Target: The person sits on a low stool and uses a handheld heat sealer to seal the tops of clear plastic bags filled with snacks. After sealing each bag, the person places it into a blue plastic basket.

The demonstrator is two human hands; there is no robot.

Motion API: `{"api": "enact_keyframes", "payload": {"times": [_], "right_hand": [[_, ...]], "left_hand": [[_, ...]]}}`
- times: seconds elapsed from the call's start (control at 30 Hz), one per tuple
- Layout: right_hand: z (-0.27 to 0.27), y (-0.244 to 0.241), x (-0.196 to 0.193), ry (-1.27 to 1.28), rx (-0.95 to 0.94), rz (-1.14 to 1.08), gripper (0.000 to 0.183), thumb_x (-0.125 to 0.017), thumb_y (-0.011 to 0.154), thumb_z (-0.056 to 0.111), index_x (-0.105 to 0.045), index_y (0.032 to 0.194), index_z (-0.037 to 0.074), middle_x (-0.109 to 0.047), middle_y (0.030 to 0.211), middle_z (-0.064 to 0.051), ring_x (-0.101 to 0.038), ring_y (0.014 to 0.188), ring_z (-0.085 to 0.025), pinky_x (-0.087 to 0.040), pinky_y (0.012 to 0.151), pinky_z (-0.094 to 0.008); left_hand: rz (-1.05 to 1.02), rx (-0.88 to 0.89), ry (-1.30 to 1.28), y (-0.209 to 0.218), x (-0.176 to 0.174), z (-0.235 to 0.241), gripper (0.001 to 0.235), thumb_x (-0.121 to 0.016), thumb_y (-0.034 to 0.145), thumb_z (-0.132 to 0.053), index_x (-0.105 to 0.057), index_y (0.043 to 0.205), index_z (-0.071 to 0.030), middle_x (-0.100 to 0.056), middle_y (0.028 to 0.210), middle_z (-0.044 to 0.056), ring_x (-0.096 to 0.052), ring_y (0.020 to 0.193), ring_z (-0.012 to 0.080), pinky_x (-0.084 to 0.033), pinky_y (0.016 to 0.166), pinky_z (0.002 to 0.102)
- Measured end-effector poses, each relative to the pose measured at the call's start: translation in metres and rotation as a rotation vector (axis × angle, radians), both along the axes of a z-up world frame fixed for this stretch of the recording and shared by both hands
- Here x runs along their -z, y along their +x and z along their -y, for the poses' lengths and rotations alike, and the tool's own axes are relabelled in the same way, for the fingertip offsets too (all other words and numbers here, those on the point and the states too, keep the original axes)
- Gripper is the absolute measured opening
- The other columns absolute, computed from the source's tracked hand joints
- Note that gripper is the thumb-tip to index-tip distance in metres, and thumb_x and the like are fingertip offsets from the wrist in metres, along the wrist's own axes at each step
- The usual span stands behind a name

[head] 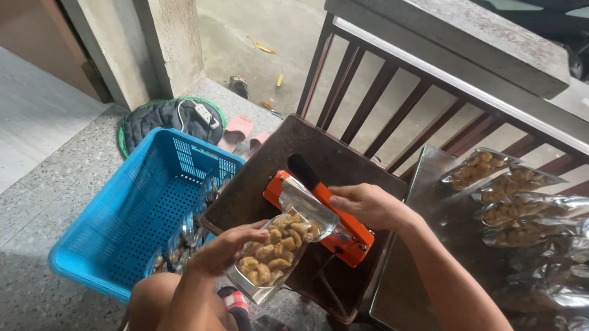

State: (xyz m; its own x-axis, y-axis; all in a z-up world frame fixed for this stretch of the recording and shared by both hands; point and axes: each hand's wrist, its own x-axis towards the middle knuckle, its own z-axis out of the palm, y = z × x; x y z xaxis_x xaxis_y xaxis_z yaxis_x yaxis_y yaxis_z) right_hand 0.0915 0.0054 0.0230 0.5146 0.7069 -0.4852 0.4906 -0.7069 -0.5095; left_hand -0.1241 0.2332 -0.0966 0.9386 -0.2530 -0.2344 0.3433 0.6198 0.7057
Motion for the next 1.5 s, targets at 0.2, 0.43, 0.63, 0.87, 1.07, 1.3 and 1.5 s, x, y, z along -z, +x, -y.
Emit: {"api": "enact_keyframes", "payload": {"times": [0.2,0.43,0.63,0.87,1.07,1.3,1.5], "right_hand": [[0.001,-0.044,-0.052,0.138,0.069,-0.251,0.042,-0.06,0.099,0.037,-0.071,0.129,0.01,-0.082,0.104,-0.007,-0.078,0.089,-0.012,-0.068,0.07,-0.03],[-0.069,-0.09,-0.088,0.28,-0.372,0.349,0.035,-0.062,0.094,0.019,-0.072,0.127,0.018,-0.078,0.095,-0.013,-0.075,0.079,-0.028,-0.06,0.067,-0.039],[-0.192,-0.114,-0.056,0.51,-0.661,0.327,0.024,-0.067,0.092,0.02,-0.072,0.113,0.012,-0.076,0.102,-0.011,-0.072,0.093,-0.034,-0.057,0.078,-0.046],[-0.229,-0.125,-0.008,0.56,-0.722,0.469,0.046,-0.067,0.092,0.026,-0.065,0.132,0.004,-0.07,0.125,-0.018,-0.071,0.1,-0.035,-0.057,0.078,-0.047],[-0.189,-0.125,-0.019,0.368,-0.691,0.358,0.041,-0.061,0.097,0.033,-0.067,0.132,0.013,-0.07,0.129,-0.011,-0.071,0.105,-0.032,-0.058,0.088,-0.042],[-0.17,-0.112,-0.028,0.254,-0.686,0.351,0.043,-0.059,0.095,0.032,-0.066,0.134,0.014,-0.069,0.131,-0.01,-0.07,0.108,-0.031,-0.056,0.089,-0.042],[-0.165,-0.099,-0.019,0.186,-0.706,0.38,0.045,-0.059,0.097,0.033,-0.064,0.138,0.015,-0.07,0.133,-0.007,-0.07,0.111,-0.028,-0.046,0.098,-0.053]], "left_hand": [[0.144,-0.01,-0.148,-0.007,-0.03,0.018,0.078,-0.068,0.091,-0.018,-0.034,0.159,0.002,-0.061,0.141,0.017,-0.061,0.124,0.0238,-0.049,0.105,0.037],[0.545,-0.37,0.917,-0.04,-0.122,-0.03,0.097,-0.08,0.088,-0.018,-0.02,0.163,-0.004,-0.044,0.156,0.026,-0.043,0.147,0.0319,-0.036,0.117,0.04],[-0.018,-0.247,1.534,-0.051,-0.154,-0.089,0.092,-0.07,0.085,-0.026,-0.024,0.164,-0.027,-0.067,0.129,0.022,-0.064,0.12,0.0397,-0.049,0.102,0.047],[-0.244,-0.544,1.719,-0.078,0.056,-0.189,0.054,-0.067,0.085,-0.018,-0.059,0.138,-0.021,-0.069,0.119,0.021,-0.065,0.109,0.0437,-0.052,0.093,0.052],[-0.708,-0.627,1.531,-0.115,0.271,-0.21,0.037,-0.067,0.084,-0.027,-0.06,0.118,-0.014,-0.067,0.114,0.024,-0.062,0.11,0.0456,-0.051,0.094,0.054],[-0.906,-0.349,1.278,-0.115,0.358,-0.19,0.056,-0.049,0.1,-0.051,-0.059,0.13,-0.005,-0.059,0.132,0.031,-0.053,0.126,0.0473,-0.042,0.108,0.054],[-1.101,-0.281,1.103,-0.117,0.354,-0.201,0.096,-0.04,0.098,-0.075,-0.055,0.14,0.009,-0.048,0.147,0.035,-0.043,0.143,0.0451,-0.033,0.121,0.048]]}}
